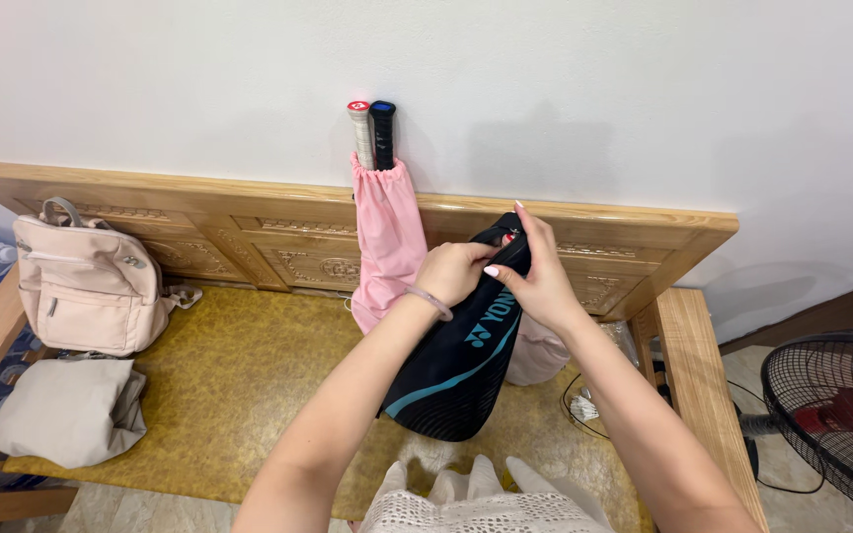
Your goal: The person places badminton rackets and shuttlecocks into a carrying bag.
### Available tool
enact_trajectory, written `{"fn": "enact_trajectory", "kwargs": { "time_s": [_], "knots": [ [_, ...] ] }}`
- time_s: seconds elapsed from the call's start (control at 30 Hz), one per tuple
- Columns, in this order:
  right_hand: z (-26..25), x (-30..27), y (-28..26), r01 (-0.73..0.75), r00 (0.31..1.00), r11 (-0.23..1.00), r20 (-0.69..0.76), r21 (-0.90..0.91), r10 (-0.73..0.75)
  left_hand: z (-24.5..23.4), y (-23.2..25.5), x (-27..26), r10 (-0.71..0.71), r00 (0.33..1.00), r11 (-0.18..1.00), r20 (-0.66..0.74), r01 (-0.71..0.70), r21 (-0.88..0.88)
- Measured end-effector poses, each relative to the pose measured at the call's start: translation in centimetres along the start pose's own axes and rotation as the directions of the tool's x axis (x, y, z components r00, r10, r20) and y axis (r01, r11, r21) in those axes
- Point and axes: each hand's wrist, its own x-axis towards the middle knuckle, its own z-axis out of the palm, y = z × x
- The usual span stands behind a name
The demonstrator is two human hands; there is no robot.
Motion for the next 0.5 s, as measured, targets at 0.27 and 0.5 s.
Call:
{"fn": "enact_trajectory", "kwargs": {
  "time_s": [0.27, 0.5],
  "knots": [
    [-3.2, 0.0, 0.0, -0.129, 0.991, 0.989, 0.011, -0.078, 0.130, -1.0, 3.6, -1.7, 0.064, 0.996, 0.981, -0.057, -0.073, -0.181],
    [-3.3, -0.1, 1.7, -0.252, 0.968, 0.897, 0.078, 0.364, 0.240, -1.1, 6.6, -2.7, 0.181, 0.905, 0.923, -0.386, -0.291, -0.250]
  ]
}}
